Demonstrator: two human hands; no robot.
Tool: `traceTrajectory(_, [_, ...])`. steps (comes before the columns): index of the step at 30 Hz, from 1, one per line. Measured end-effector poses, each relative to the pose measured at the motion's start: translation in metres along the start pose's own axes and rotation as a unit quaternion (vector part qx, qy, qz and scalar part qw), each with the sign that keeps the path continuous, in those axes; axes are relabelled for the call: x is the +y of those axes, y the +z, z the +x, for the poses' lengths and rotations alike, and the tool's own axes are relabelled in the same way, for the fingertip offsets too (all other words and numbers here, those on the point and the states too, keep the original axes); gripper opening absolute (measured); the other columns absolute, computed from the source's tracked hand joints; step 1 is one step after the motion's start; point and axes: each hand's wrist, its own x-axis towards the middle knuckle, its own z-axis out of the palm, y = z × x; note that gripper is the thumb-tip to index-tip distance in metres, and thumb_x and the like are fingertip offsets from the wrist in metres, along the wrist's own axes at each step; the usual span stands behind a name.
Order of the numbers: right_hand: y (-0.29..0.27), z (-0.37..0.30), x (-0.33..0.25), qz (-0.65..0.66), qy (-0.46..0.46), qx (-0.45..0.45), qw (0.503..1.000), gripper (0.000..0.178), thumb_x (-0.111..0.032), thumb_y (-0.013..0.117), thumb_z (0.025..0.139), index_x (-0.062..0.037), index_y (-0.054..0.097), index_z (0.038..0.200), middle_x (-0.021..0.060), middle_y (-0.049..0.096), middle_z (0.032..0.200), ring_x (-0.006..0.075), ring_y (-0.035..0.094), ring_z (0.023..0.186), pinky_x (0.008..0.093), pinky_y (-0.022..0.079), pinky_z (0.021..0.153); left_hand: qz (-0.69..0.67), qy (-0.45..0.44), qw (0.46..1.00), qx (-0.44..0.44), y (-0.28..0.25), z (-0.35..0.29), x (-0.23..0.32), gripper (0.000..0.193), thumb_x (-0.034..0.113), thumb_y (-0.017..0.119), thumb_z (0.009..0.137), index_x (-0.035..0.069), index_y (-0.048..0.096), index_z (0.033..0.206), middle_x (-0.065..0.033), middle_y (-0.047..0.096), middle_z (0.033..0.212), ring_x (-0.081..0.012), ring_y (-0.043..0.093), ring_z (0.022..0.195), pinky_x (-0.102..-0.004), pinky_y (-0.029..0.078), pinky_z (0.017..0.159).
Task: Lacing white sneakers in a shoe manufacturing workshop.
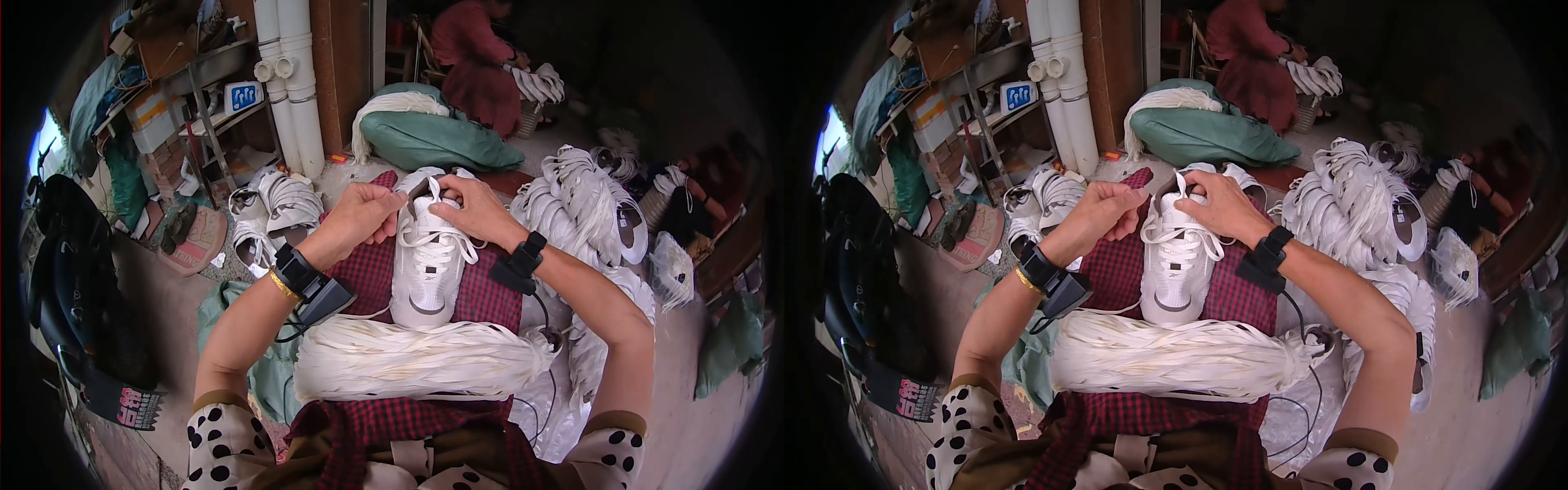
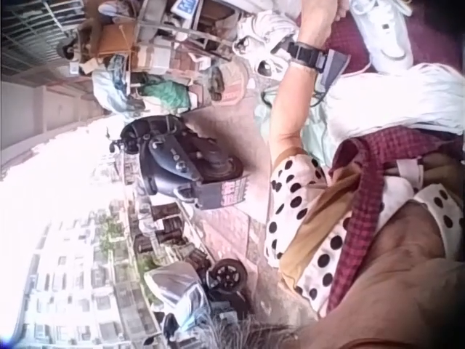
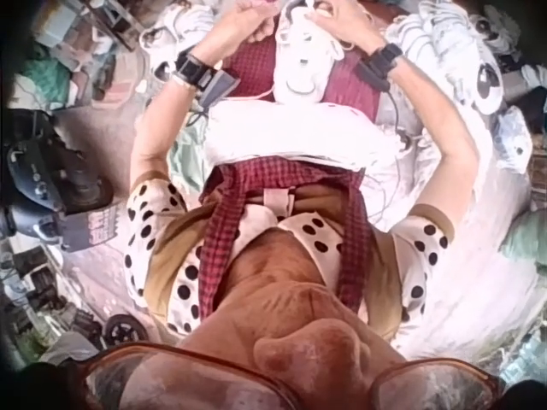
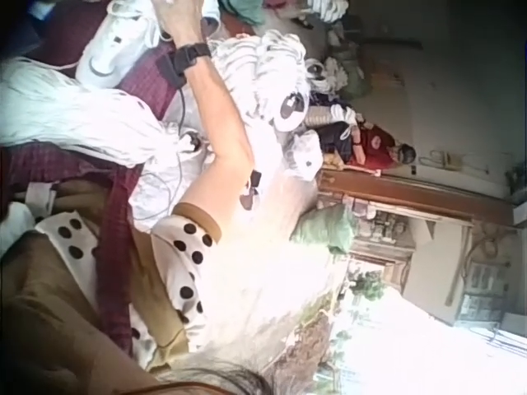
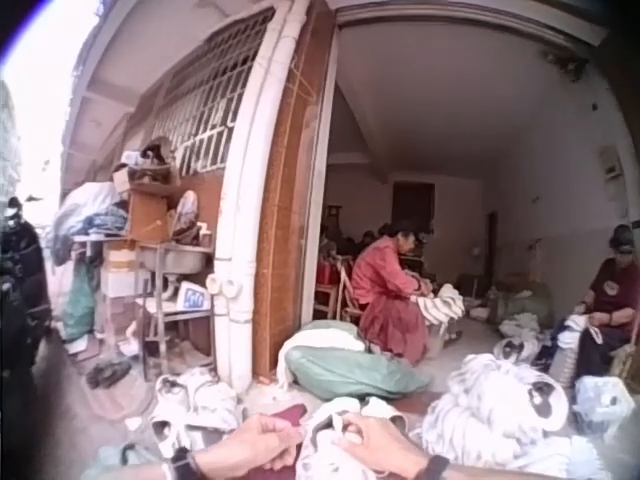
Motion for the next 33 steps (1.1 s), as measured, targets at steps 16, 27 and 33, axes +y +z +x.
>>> traceTrajectory(16, [0.010,-0.001,0.009,0.025,-0.017,0.008,1.000,0.043,-0.029,0.071,0.083,0.0014,0.065,0.113,0.0204,0.071,0.100,0.0311,0.069,0.092,0.0385,0.051,0.083,-0.136,-0.083,0.987,0.023,-0.008,0.017,0.001,0.017,0.016,0.065,0.090,0.002,0.068,0.081,0.0036,0.054,0.065,-0.0054,0.038,0.050,-0.0255,0.026,0.043])
traceTrajectory(27, [-0.030,-0.008,0.080,0.500,0.116,0.066,0.856,0.026,-0.020,0.061,0.092,-0.0016,0.067,0.109,0.0024,0.068,0.098,0.0112,0.062,0.083,0.0265,0.052,0.077,0.190,0.487,0.852,0.039,0.025,-0.112,0.052,0.018,0.017,0.070,0.092,0.002,0.068,0.084,-0.0109,0.062,0.083,-0.0132,0.059,0.066,-0.0287,0.046,0.055])
traceTrajectory(33, [-0.031,-0.007,0.065,0.522,0.107,0.062,0.844,0.027,-0.023,0.059,0.094,-0.0004,0.067,0.106,0.0062,0.069,0.098,0.0125,0.066,0.083,0.0274,0.054,0.077,-0.074,0.834,0.530,0.136,0.064,-0.191,0.097,0.023,0.005,0.067,0.086,0.003,0.061,0.108,-0.0044,0.054,0.111,-0.0183,0.050,0.110,-0.0297,0.052,0.078])
